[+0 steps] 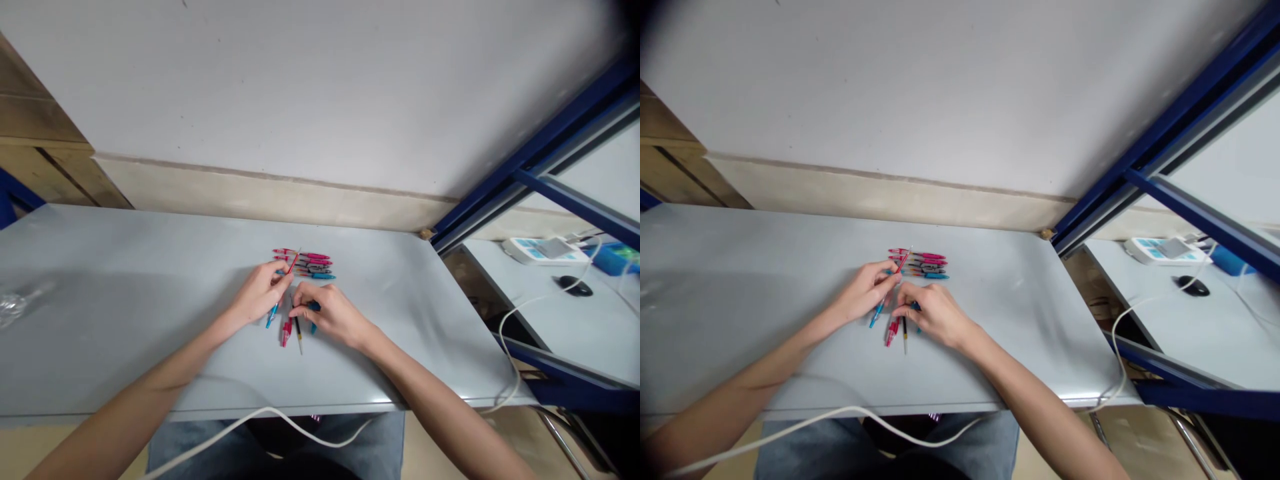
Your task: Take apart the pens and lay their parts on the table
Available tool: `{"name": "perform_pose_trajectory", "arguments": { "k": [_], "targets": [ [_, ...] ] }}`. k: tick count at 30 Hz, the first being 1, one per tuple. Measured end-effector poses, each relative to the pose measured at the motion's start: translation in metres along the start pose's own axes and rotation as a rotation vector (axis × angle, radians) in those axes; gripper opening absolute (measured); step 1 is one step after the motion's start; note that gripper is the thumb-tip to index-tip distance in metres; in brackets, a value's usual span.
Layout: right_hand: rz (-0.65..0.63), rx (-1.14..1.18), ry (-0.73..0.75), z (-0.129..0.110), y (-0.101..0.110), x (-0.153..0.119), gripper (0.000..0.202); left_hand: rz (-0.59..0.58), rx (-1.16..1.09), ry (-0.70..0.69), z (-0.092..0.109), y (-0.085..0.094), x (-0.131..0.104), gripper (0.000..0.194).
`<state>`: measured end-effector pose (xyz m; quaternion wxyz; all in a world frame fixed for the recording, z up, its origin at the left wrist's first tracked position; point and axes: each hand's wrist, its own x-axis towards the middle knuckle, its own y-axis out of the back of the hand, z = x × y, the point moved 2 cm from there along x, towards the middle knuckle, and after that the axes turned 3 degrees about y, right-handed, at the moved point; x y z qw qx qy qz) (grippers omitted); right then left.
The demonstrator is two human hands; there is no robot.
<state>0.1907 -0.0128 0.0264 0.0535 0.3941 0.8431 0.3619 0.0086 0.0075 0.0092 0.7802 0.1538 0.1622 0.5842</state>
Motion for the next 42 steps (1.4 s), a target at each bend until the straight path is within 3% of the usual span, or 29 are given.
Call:
{"name": "perform_pose_trajectory", "arguments": {
  "k": [6,12,19,24,27,30,35,37,42],
  "targets": [
    [-0.07,0.109,0.073,0.001,0.003,0.002,0.017,-0.026,0.046,0.023,0.003,-0.001,-0.002,0.023],
    [-0.1,0.158,0.051,-0.001,0.007,0.002,0.015,-0.06,0.016,0.035,0.006,-0.002,-0.003,0.021],
    [-0.158,0.029,0.103,-0.002,-0.001,0.003,0.014,-0.078,-0.011,0.033,0.006,-0.003,-0.003,0.022],
    [-0.109,-0.081,0.117,0.001,-0.001,0.002,0.01,-0.078,-0.002,0.044,0.006,-0.003,-0.003,0.023],
    [0.033,-0.132,0.029,0.004,0.015,0.001,0.011,-0.084,0.017,0.063,0.005,-0.001,-0.003,0.022],
    [0.135,-0.224,-0.189,0.007,0.033,-0.003,0.015,-0.071,0.047,0.086,0.004,0.0,-0.003,0.022],
    [-0.021,-0.362,-0.479,0.008,0.036,-0.009,0.018,-0.067,0.06,0.105,0.003,-0.001,-0.004,0.021],
    [-0.066,-0.403,-0.509,0.005,0.03,-0.009,0.017,-0.072,0.064,0.098,0.005,-0.003,-0.004,0.02],
    [-0.033,-0.466,-0.526,0.001,0.024,-0.006,0.016,-0.081,0.069,0.091,0.009,-0.006,-0.007,0.021]
  ]
}}
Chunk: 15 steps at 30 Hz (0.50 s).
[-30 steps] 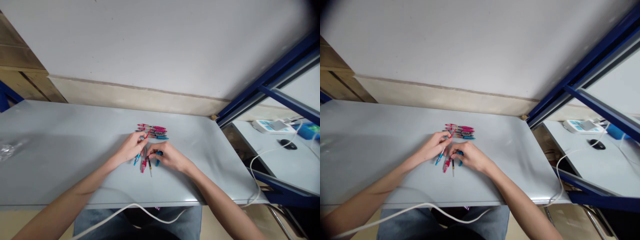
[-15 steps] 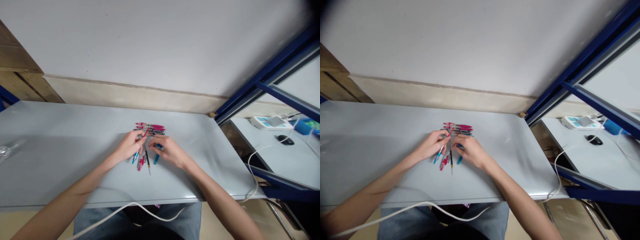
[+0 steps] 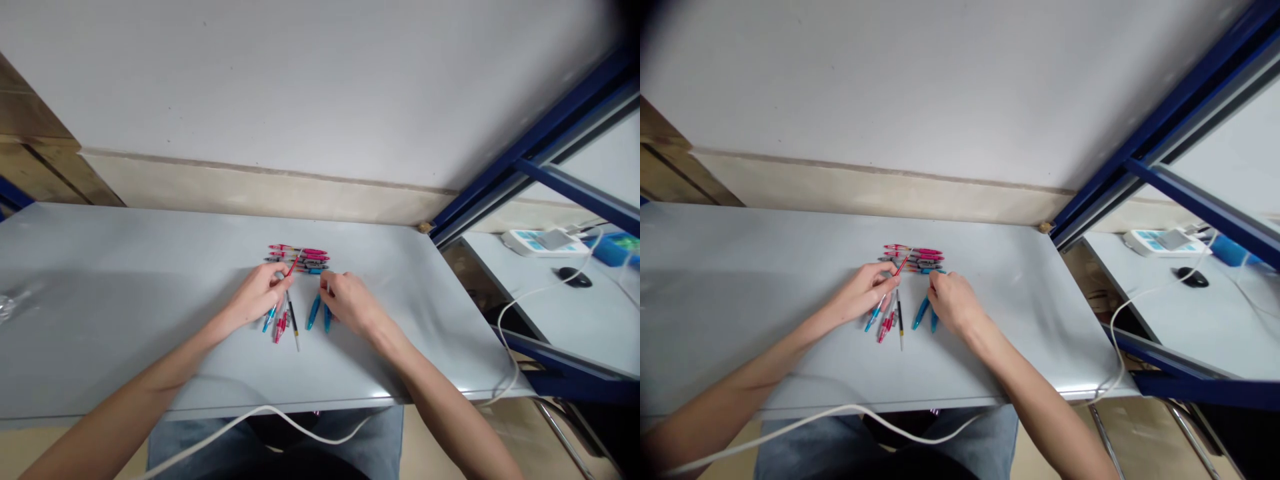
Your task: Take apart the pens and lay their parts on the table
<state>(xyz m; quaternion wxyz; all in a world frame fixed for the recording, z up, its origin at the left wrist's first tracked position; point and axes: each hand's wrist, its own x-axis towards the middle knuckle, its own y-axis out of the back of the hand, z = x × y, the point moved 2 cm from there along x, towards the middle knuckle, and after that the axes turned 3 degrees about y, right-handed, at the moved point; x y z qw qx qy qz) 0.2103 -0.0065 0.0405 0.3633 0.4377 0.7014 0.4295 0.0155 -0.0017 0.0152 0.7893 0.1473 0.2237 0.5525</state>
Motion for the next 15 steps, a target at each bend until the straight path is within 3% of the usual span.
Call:
{"name": "perform_pose_trajectory", "arguments": {
  "k": [8,15],
  "targets": [
    [0.037,0.009,0.017,0.0,-0.005,0.001,0.017,-0.013,-0.027,-0.044,-0.001,-0.002,-0.001,0.021],
    [0.02,-0.026,0.142,-0.011,-0.011,-0.004,0.008,-0.03,-0.023,-0.039,0.0,0.0,0.0,0.024]
  ]
}}
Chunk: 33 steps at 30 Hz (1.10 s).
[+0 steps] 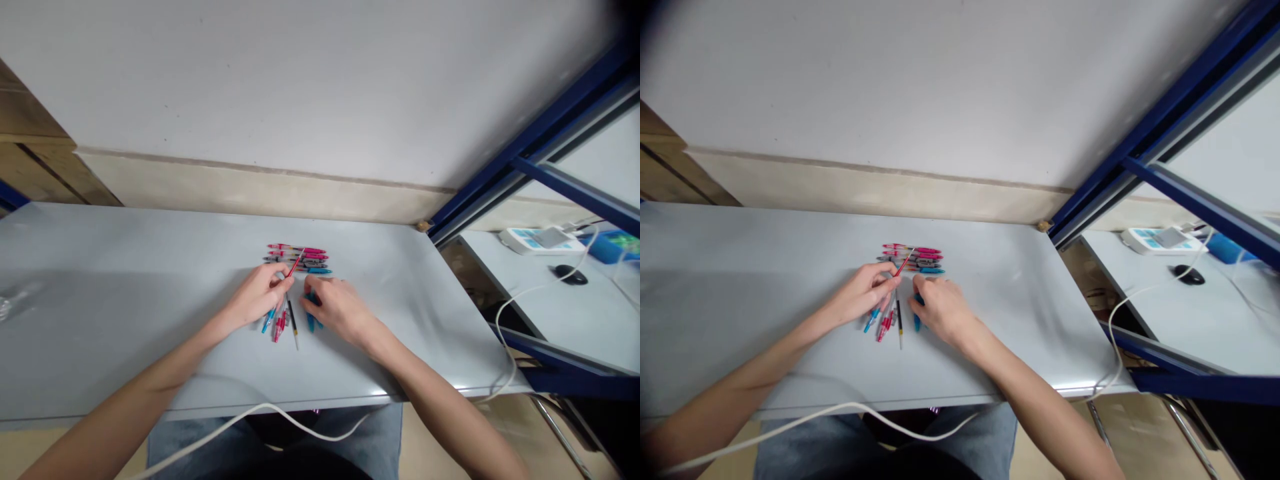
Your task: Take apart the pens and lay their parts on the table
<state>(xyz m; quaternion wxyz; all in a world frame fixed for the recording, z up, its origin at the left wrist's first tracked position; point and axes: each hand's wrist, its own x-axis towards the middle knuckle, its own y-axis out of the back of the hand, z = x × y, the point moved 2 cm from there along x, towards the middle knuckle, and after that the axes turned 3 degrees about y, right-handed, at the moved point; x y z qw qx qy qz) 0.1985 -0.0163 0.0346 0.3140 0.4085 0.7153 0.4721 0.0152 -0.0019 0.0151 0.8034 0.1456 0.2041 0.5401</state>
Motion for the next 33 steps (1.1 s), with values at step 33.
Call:
{"name": "perform_pose_trajectory", "arguments": {
  "k": [33],
  "targets": [
    [0.429,0.134,0.167,0.026,-0.008,0.023,0.009,0.016,0.538,0.034,-0.001,0.013,-0.003,0.016]
  ]
}}
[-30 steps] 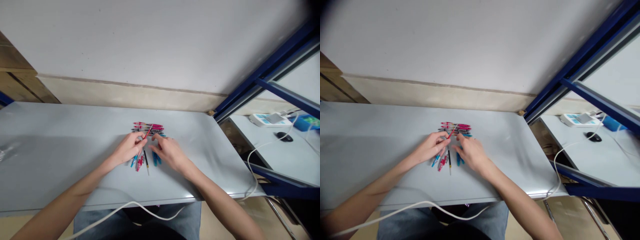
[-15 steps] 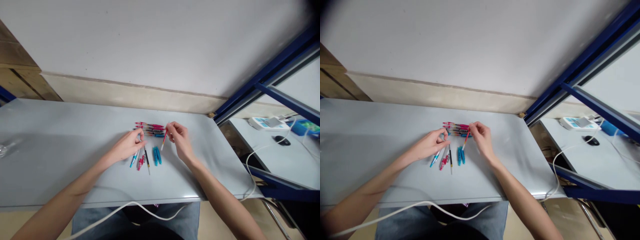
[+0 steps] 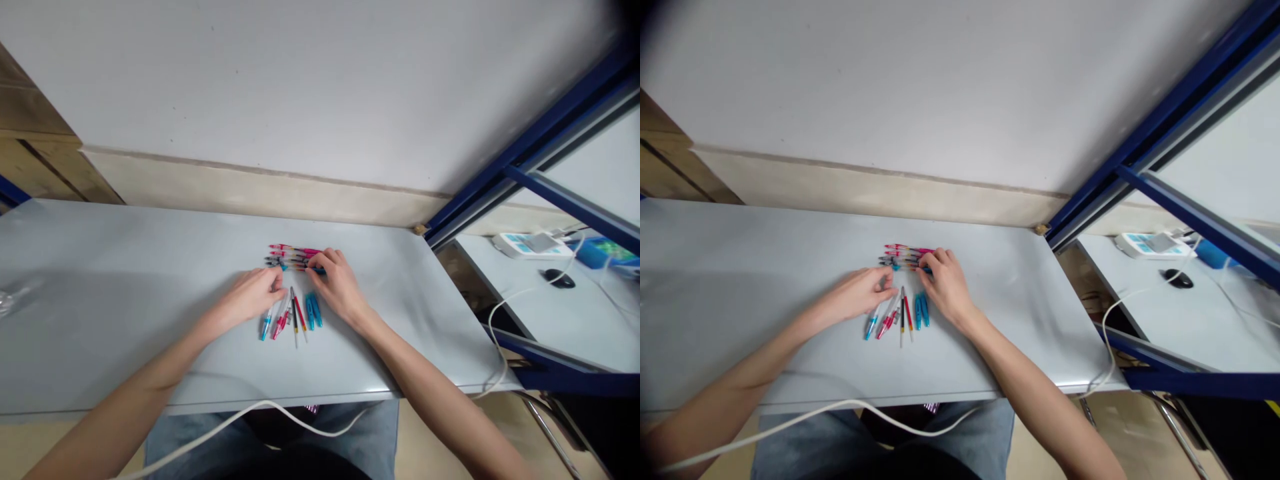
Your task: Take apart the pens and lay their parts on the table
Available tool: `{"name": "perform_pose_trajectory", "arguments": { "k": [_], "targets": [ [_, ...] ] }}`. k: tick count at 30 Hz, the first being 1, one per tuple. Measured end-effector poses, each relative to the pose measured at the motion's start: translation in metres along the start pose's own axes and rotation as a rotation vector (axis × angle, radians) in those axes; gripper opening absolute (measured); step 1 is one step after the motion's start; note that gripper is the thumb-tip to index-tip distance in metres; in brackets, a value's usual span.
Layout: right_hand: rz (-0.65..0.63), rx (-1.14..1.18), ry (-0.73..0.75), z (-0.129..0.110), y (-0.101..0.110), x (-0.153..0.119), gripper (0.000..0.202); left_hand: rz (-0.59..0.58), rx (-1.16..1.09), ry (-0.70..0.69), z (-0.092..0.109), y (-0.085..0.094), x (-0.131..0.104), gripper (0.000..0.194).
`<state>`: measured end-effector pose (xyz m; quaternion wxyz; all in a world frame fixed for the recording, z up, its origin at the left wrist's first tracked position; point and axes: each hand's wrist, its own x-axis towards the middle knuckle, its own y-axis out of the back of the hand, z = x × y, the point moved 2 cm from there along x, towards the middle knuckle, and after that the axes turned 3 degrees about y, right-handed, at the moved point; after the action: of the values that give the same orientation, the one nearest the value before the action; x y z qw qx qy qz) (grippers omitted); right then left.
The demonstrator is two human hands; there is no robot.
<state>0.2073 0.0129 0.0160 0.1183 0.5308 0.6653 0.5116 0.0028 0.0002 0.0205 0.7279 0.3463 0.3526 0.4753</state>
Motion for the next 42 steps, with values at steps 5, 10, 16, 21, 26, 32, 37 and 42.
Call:
{"name": "perform_pose_trajectory", "arguments": {
  "k": [5,10,16,21,26,32,37,42],
  "targets": [
    [-0.061,-0.061,0.036,0.017,-0.005,0.005,0.01,0.043,-0.009,0.009,0.005,0.005,-0.002,0.022],
    [-0.045,-0.094,0.104,0.021,-0.006,0.009,0.01,0.258,-0.058,-0.083,0.007,0.005,0.001,0.023],
    [0.001,-0.14,0.132,0.014,-0.003,0.009,0.015,0.492,0.121,-0.465,0.008,0.0,0.006,0.015],
    [0.086,0.124,0.078,-0.006,0.004,0.003,0.019,0.532,0.342,-0.534,0.012,0.002,0.005,0.024],
    [-0.063,0.04,-0.004,-0.015,0.001,0.003,0.031,0.527,0.327,-0.511,0.008,0.003,0.007,0.028],
    [0.001,0.044,0.108,-0.011,-0.003,0.004,0.021,0.367,0.236,-0.269,0.0,-0.008,0.014,0.026],
    [-0.04,0.017,0.166,-0.01,-0.002,0.006,0.016,0.363,0.226,-0.244,-0.001,-0.005,0.013,0.023],
    [0.007,0.102,0.162,-0.011,0.001,0.005,0.019,0.333,0.213,-0.242,-0.004,-0.005,0.014,0.024]
  ]
}}
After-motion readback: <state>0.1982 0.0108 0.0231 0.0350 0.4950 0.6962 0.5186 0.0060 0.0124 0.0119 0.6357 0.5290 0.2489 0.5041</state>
